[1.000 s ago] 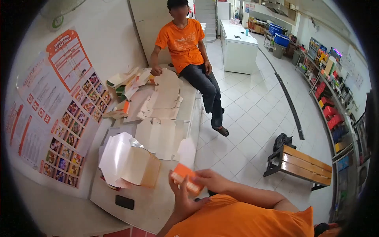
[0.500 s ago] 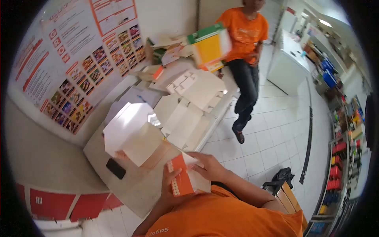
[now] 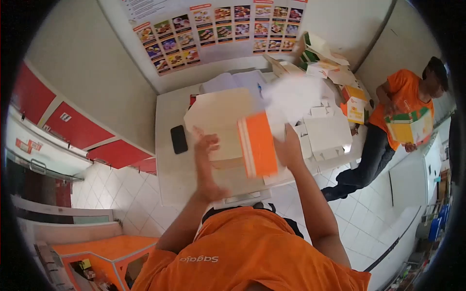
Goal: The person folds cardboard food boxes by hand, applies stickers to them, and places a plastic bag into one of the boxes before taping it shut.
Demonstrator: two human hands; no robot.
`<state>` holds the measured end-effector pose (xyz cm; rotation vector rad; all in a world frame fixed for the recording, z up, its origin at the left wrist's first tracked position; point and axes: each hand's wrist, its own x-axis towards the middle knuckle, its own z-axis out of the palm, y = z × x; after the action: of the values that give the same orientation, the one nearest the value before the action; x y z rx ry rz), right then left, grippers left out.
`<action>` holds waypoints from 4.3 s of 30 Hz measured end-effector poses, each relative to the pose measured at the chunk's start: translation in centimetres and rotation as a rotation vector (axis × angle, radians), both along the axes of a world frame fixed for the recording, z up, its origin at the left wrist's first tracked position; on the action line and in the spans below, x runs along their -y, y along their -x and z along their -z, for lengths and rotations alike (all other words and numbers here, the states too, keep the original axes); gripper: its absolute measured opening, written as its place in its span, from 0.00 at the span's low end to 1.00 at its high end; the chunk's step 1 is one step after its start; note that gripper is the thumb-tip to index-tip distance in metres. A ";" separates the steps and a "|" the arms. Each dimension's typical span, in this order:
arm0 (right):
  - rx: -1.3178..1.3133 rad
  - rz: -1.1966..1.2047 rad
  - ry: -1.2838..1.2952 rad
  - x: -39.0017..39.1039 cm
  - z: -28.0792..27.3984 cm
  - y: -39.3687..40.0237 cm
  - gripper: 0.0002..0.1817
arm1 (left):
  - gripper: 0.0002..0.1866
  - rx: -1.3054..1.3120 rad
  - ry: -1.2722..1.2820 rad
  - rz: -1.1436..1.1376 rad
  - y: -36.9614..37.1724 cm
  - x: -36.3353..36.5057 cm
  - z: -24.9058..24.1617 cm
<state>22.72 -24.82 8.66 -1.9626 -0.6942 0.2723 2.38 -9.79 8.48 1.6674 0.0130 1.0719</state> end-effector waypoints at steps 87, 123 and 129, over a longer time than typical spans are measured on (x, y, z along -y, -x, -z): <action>0.124 -0.025 -0.183 10.7 7.7 -2.6 0.13 | 0.17 -0.841 0.592 0.337 -16.2 12.8 4.6; 0.604 -0.003 -0.233 14.4 2.2 0.7 0.36 | 0.13 -0.266 -0.095 0.031 -19.5 6.9 -0.4; 1.024 -0.046 -0.141 14.8 -2.3 4.8 0.34 | 0.19 -0.362 0.820 0.722 -14.5 14.3 -4.5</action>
<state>17.92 -39.61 10.91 -1.8697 -1.3455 -0.7982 16.89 -24.12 12.98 0.9513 0.0699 0.1458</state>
